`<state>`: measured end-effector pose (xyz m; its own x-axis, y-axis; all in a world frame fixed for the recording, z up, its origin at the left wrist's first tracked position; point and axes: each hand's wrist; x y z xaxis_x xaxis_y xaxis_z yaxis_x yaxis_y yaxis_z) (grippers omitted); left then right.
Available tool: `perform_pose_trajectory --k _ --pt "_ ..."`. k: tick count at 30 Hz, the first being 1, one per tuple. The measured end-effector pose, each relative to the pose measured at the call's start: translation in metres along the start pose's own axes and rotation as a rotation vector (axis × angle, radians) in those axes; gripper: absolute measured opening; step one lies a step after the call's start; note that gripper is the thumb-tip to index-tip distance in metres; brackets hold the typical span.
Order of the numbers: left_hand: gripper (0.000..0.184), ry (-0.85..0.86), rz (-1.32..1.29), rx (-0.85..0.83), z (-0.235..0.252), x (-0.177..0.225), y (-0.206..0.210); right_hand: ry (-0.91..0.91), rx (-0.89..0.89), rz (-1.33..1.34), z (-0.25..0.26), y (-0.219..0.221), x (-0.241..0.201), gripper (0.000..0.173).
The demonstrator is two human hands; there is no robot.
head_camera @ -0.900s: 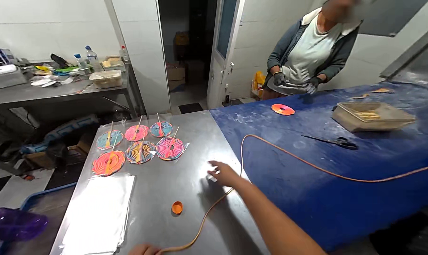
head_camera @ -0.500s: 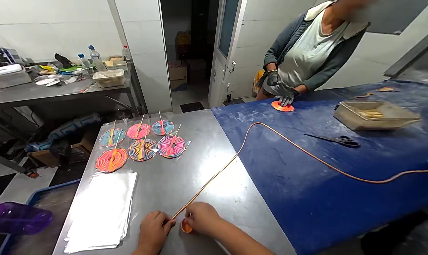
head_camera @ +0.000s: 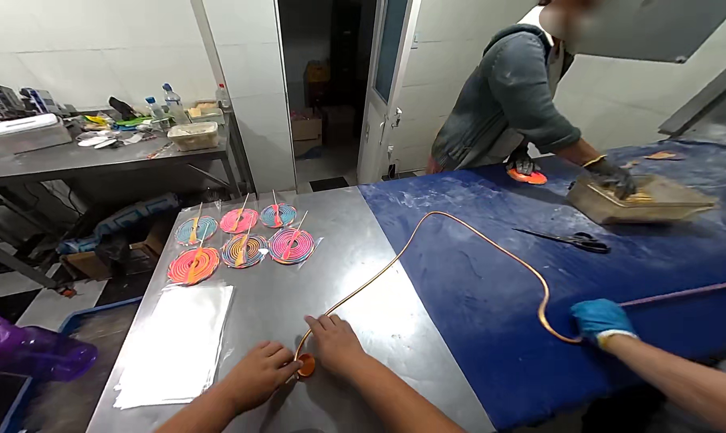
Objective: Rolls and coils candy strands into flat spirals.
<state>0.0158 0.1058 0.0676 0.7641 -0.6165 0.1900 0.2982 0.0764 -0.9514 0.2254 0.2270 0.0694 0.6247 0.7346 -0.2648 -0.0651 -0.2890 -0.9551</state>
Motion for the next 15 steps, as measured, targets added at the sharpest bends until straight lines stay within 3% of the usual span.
perform_pose_trajectory --k 2,5,7,10,15 --pt "0.020 0.148 0.017 -0.222 0.024 -0.008 -0.012 -0.141 0.015 -0.053 0.013 0.010 0.012 0.048" --pt "0.023 0.134 -0.052 -0.524 0.045 -0.018 -0.014 -0.194 0.076 -0.063 0.019 0.028 0.027 0.040" --pt "0.024 0.034 -0.065 -0.521 0.043 -0.019 -0.010 -0.115 0.134 -0.049 0.008 0.034 0.032 0.037" --pt "0.039 -0.258 -0.053 -0.409 0.033 -0.009 -0.001 0.003 0.261 -0.115 -0.021 0.047 0.036 0.036" --pt "0.045 -0.730 -0.014 -0.332 0.033 0.014 0.015 0.017 0.443 -0.200 -0.064 0.063 0.042 0.031"
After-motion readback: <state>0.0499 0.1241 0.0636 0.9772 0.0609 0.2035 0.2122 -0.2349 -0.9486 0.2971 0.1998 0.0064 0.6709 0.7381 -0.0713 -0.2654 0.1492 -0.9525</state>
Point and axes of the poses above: each hand's wrist, its own z-axis towards the middle knuckle, its own y-axis out of the palm, x = y × z, and after that the axes turned 10 degrees about -z, right-handed
